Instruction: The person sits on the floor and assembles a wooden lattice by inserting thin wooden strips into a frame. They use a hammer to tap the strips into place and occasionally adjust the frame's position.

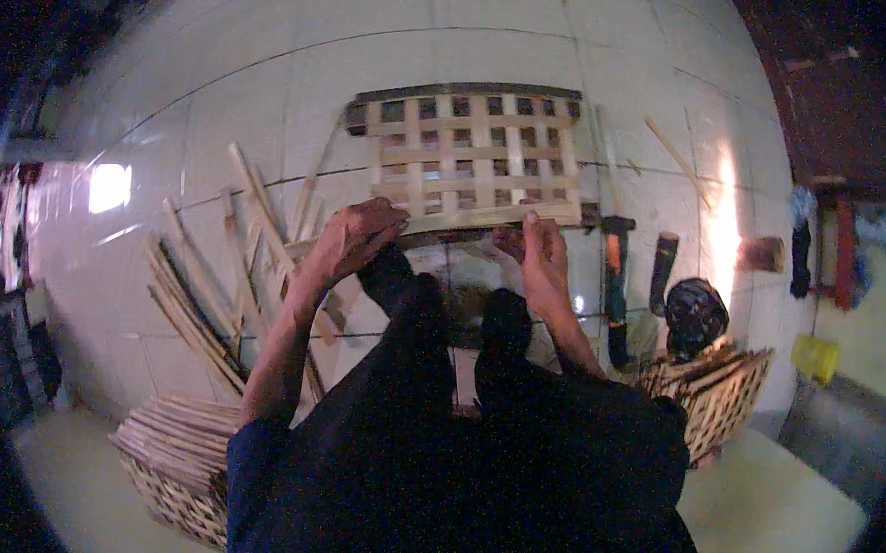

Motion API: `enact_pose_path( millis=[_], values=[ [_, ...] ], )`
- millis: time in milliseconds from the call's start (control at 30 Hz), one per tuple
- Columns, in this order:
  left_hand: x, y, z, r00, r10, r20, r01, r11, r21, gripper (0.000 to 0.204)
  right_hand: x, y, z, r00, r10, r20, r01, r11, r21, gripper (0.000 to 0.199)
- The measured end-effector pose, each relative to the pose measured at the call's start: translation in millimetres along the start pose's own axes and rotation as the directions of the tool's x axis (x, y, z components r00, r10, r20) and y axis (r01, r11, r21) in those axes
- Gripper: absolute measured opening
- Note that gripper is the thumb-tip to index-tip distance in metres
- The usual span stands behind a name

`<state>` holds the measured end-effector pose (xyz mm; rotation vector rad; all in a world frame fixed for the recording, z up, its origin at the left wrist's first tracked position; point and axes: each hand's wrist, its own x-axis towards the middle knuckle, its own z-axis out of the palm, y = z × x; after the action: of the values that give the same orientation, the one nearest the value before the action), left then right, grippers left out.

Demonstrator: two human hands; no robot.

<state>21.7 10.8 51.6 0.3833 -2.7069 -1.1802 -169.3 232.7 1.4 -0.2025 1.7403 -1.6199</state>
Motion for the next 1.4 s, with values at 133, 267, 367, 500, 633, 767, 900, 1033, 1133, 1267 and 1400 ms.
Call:
enact_pose_path(
  millis=[133, 267, 367, 500, 633, 767, 900, 1033, 1133, 1267, 1400],
  values=[
    [31.8, -2.3, 21.2, 0.990, 0.044, -0.131, -0.024, 0.988, 0.151, 0.026, -8.1, -9.3, -17.4, 0.992, 0.038, -0.120, 0.007, 0.935, 0.353, 0.032],
    [60.1, -94.1, 22.2, 0.658, -0.213, -0.722, 0.444, 0.884, 0.144, 0.038, -7.1, 29.1, -78.2, 0.969, 0.102, -0.225, 0.000, 0.911, 0.413, 0.026],
    [53.3, -137.8, 34.7, 0.774, -0.532, -0.344, 0.297, 0.783, -0.546, 0.037, -12.9, 45.2, -87.5, 0.972, 0.145, -0.184, -0.041, 0.879, 0.475, 0.023],
    [56.3, -153.9, 54.0, 0.896, -0.288, -0.337, -0.010, 0.748, -0.664, 0.041, -15.3, 49.5, -70.6, 0.966, 0.193, -0.169, -0.085, 0.862, 0.500, 0.020],
    [85.3, -129.7, 29.6, 0.959, -0.275, 0.067, 0.156, 0.712, 0.685, 0.049, 1.8, 55.0, -79.8, 0.974, 0.142, -0.177, -0.043, 0.880, 0.473, 0.018],
    [94.5, -148.5, 23.3, 0.951, -0.267, -0.159, 0.232, 0.950, -0.207, 0.044, 21.9, 41.8, -75.2, 0.989, 0.097, -0.113, -0.037, 0.897, 0.441, 0.021],
    [96.2, -140.4, 9.3, 0.972, -0.186, -0.143, 0.136, 0.943, -0.304, 0.046, 38.1, 41.2, -74.7, 0.986, 0.079, -0.149, -0.018, 0.927, 0.374, 0.024],
    [87.3, -140.4, 18.0, 0.966, -0.080, -0.244, 0.037, 0.984, -0.177, 0.043, 42.6, 52.3, -63.3, 0.996, 0.075, -0.039, -0.049, 0.888, 0.457, 0.025],
    [75.8, -166.5, 29.7, 0.965, -0.023, -0.262, 0.066, 0.985, 0.159, 0.041, 44.8, 74.9, -63.0, 0.982, -0.127, -0.138, 0.150, 0.973, 0.173, 0.026],
    [71.4, -151.7, 40.6, 0.900, 0.212, -0.381, -0.092, 0.947, 0.308, 0.031, 31.3, 36.6, -56.8, 0.984, 0.135, -0.120, -0.079, 0.919, 0.385, 0.026],
    [74.3, -117.8, 52.0, 0.869, -0.377, -0.320, 0.041, 0.699, -0.714, 0.022, 37.3, 41.7, -62.8, 0.996, 0.067, -0.067, -0.042, 0.946, 0.320, 0.024]
  ],
)
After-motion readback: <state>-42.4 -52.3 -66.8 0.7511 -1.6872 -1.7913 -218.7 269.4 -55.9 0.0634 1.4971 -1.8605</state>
